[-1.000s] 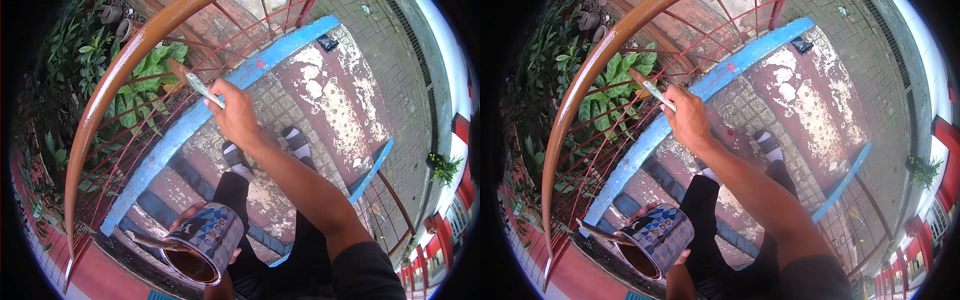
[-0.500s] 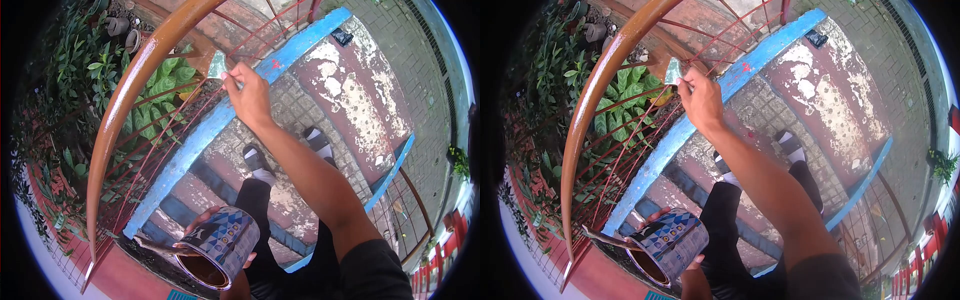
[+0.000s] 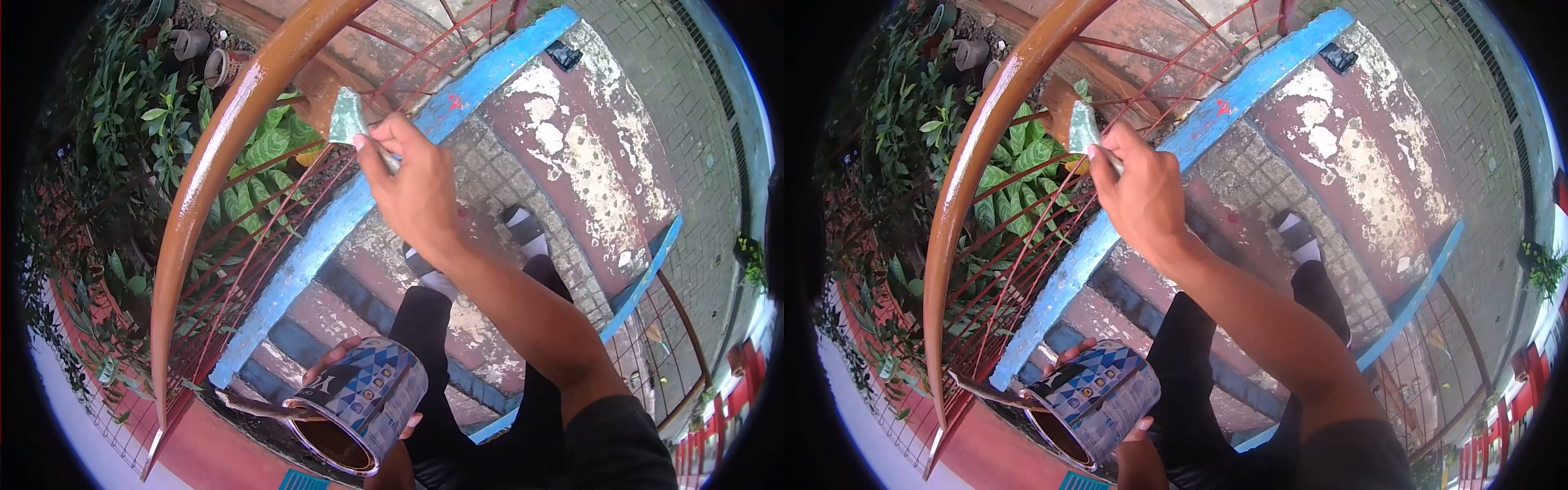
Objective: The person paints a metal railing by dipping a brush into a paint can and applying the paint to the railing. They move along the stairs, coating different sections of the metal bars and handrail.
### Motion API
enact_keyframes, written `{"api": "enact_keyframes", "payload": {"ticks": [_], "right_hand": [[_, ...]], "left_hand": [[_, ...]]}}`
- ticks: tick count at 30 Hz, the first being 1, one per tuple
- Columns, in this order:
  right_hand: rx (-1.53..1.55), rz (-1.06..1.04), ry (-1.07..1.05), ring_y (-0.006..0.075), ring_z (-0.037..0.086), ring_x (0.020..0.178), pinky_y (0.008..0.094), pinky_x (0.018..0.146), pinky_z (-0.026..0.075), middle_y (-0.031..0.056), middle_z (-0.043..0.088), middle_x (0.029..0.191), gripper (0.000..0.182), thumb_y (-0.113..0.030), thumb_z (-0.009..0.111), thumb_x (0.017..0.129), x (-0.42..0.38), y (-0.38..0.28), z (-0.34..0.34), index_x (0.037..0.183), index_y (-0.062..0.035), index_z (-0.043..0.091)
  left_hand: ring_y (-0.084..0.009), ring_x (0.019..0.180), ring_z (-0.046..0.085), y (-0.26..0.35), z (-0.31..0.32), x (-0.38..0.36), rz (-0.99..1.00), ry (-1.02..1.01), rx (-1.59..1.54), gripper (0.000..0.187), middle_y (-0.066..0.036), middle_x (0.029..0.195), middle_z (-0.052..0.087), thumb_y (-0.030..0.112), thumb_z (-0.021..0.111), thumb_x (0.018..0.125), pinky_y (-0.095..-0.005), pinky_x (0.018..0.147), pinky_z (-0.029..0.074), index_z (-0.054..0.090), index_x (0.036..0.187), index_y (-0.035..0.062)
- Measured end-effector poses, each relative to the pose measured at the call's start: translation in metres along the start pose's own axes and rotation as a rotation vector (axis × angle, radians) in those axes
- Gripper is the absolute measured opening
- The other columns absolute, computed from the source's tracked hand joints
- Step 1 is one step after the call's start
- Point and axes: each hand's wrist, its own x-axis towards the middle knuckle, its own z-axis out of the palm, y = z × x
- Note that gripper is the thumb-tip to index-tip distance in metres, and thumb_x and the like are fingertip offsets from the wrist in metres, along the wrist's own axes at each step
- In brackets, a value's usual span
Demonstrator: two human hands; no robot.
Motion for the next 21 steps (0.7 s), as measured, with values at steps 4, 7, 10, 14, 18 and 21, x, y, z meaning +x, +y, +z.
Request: {"api": "enact_keyframes", "payload": {"ticks": [4,7,10,14,18,21], "right_hand": [[0.174,-0.036,-0.02,0.0354,0.077,0.077,0.0373,0.064,0.057,0.0196,0.074,0.08,0.017,-0.008,0.075,0.096,-0.009,-0.032,0.006,0.09,0.0005,0.061],[0.24,-0.007,-0.054,0.0355,0.079,0.083,0.037,0.068,0.059,0.0198,0.076,0.084,0.02,-0.01,0.077,0.096,0.0,-0.014,0.006,0.091,0.0014,0.061],[0.182,-0.003,-0.047,0.0372,0.078,0.085,0.0418,0.069,0.058,0.0223,0.076,0.086,0.024,-0.015,0.077,0.096,0.023,0.041,0.009,0.09,0.0009,0.061],[-0.134,0.053,0.029,0.0419,0.073,0.076,0.0473,0.066,0.055,0.0219,0.074,0.082,0.023,-0.018,0.076,0.097,0.041,0.106,-0.001,0.089,-0.0013,0.062],[-0.248,0.094,0.005,0.0444,0.069,0.071,0.0491,0.063,0.052,0.0197,0.073,0.078,0.02,-0.018,0.075,0.097,0.038,0.098,-0.006,0.089,-0.0032,0.063],[-0.025,-0.021,-0.018,0.0444,0.068,0.07,0.0493,0.063,0.052,0.0192,0.072,0.076,0.02,-0.016,0.075,0.096,0.023,0.047,-0.007,0.088,-0.0026,0.062]], "left_hand": [[-0.0404,0.14,0.049,-0.002,-0.001,0.002,-0.016,-0.024,-0.052,0.147,-0.019,0.154,0.043,0.074,0.089,0.066,-0.055,0.121,0.035,0.006,0.168,0.0091],[-0.0415,0.142,0.047,-0.001,0.007,0.003,-0.027,0.016,-0.114,0.146,-0.018,0.154,0.043,0.072,0.091,0.065,-0.0551,0.122,0.033,0.009,0.167,0.0089],[-0.0403,0.144,0.044,0.001,0.009,0.01,0.011,-0.024,-0.087,0.144,-0.017,0.154,0.043,0.073,0.091,0.065,-0.0548,0.123,0.032,0.01,0.167,0.0097],[-0.0381,0.145,0.045,0.005,0.005,0.001,-0.053,-0.02,-0.073,0.145,-0.017,0.154,0.044,0.076,0.088,0.066,-0.0546,0.124,0.031,0.008,0.167,0.0106],[-0.0333,0.144,0.046,0.014,0.015,0.008,-0.186,-0.068,-0.112,0.14,-0.01,0.15,0.044,0.036,0.105,0.053,-0.0496,0.122,0.042,0.02,0.163,0.0194],[-0.0348,0.144,0.046,0.007,0.02,0.006,-0.082,-0.034,-0.068,0.141,-0.013,0.151,0.044,0.058,0.096,0.059,-0.0522,0.123,0.036,0.012,0.165,0.0161]]}}
